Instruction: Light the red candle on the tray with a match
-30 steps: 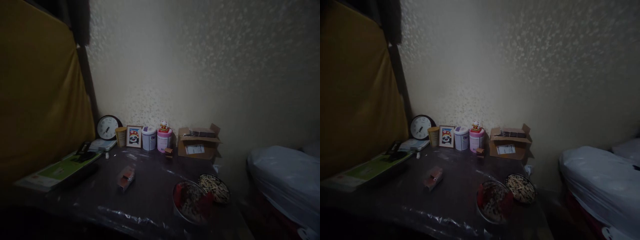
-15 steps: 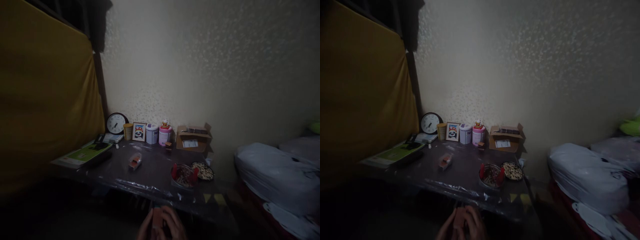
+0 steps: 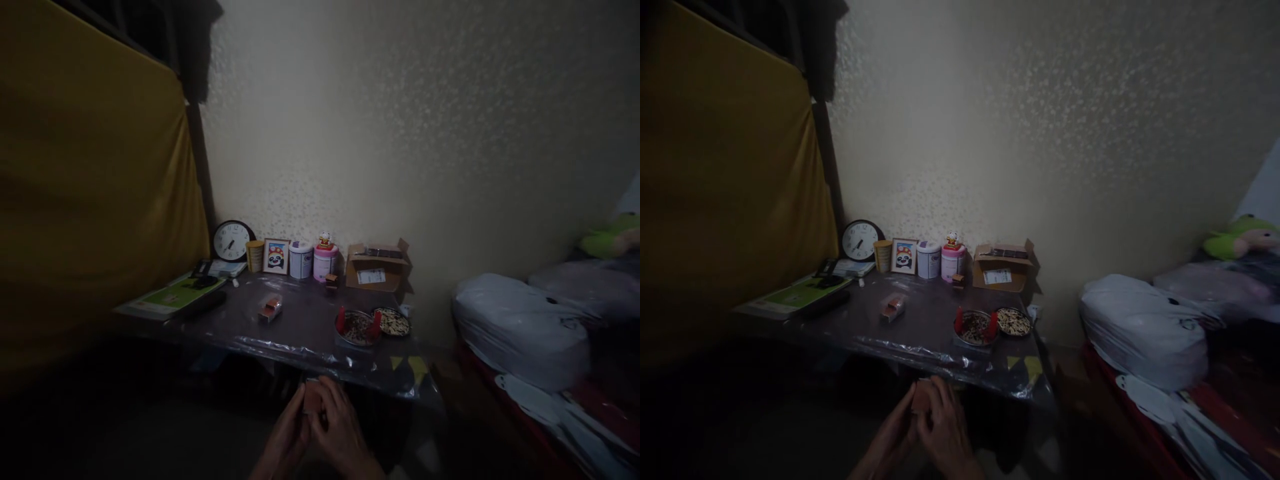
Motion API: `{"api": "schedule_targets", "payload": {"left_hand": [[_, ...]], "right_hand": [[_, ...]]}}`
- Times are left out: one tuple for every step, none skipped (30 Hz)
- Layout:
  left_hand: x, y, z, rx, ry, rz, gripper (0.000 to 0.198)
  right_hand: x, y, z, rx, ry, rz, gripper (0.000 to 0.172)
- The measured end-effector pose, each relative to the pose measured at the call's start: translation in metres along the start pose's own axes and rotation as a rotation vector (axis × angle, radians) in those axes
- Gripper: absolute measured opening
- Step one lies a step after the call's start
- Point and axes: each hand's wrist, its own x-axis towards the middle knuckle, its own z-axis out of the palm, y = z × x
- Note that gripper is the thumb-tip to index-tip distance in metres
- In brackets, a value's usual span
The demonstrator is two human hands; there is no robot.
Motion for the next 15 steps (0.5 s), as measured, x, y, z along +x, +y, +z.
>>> {"api": "schedule_targets", "payload": {"left_hand": [[0.0,0.0,0.0,0.015,-0.026,0.005,0.015],[-0.001,0.0,-0.001,0.033,-0.048,0.014,0.016],[-0.001,0.001,-0.001,0.05,-0.056,0.019,0.017],[-0.001,0.001,-0.002,0.063,-0.045,0.013,0.018],[-0.001,0.001,-0.003,0.075,-0.031,0.0,0.019],[-0.001,0.0,-0.003,0.091,-0.025,-0.018,0.021],[-0.001,-0.001,-0.004,0.109,-0.032,-0.036,0.023],[-0.001,-0.002,-0.005,0.133,-0.047,-0.055,0.025],[0.0,-0.003,-0.006,0.157,-0.072,-0.073,0.028],[-0.001,-0.004,-0.006,0.178,-0.097,-0.087,0.029],[-0.001,-0.005,-0.005,0.192,-0.115,-0.102,0.03],[-0.002,-0.005,-0.005,0.2,-0.125,-0.12,0.03],[-0.003,-0.005,-0.004,0.204,-0.13,-0.136,0.03],[-0.004,-0.005,-0.003,0.206,-0.135,-0.151,0.03],[-0.006,-0.005,-0.002,0.205,-0.14,-0.161,0.029]], "right_hand": [[0.001,0.0,-0.001,0.056,-0.012,0.012,0.037],[0.003,0.0,-0.003,0.129,-0.024,0.023,0.035],[0.005,0.001,-0.004,0.214,-0.035,0.041,0.032],[0.007,0.003,-0.006,0.304,-0.043,0.074,0.03],[0.01,0.006,-0.008,0.391,-0.048,0.122,0.028],[0.012,0.01,-0.01,0.465,-0.046,0.182,0.025],[0.014,0.014,-0.012,0.523,-0.044,0.242,0.023],[0.015,0.017,-0.013,0.567,-0.042,0.291,0.023],[0.016,0.021,-0.015,0.6,-0.046,0.324,0.025],[0.017,0.023,-0.016,0.626,-0.052,0.346,0.027],[0.016,0.025,-0.017,0.648,-0.059,0.363,0.028],[0.016,0.026,-0.017,0.668,-0.072,0.381,0.029],[0.016,0.026,-0.018,0.689,-0.084,0.403,0.03],[0.015,0.026,-0.018,0.707,-0.095,0.425,0.03],[0.015,0.025,-0.018,0.72,-0.102,0.444,0.03]]}}
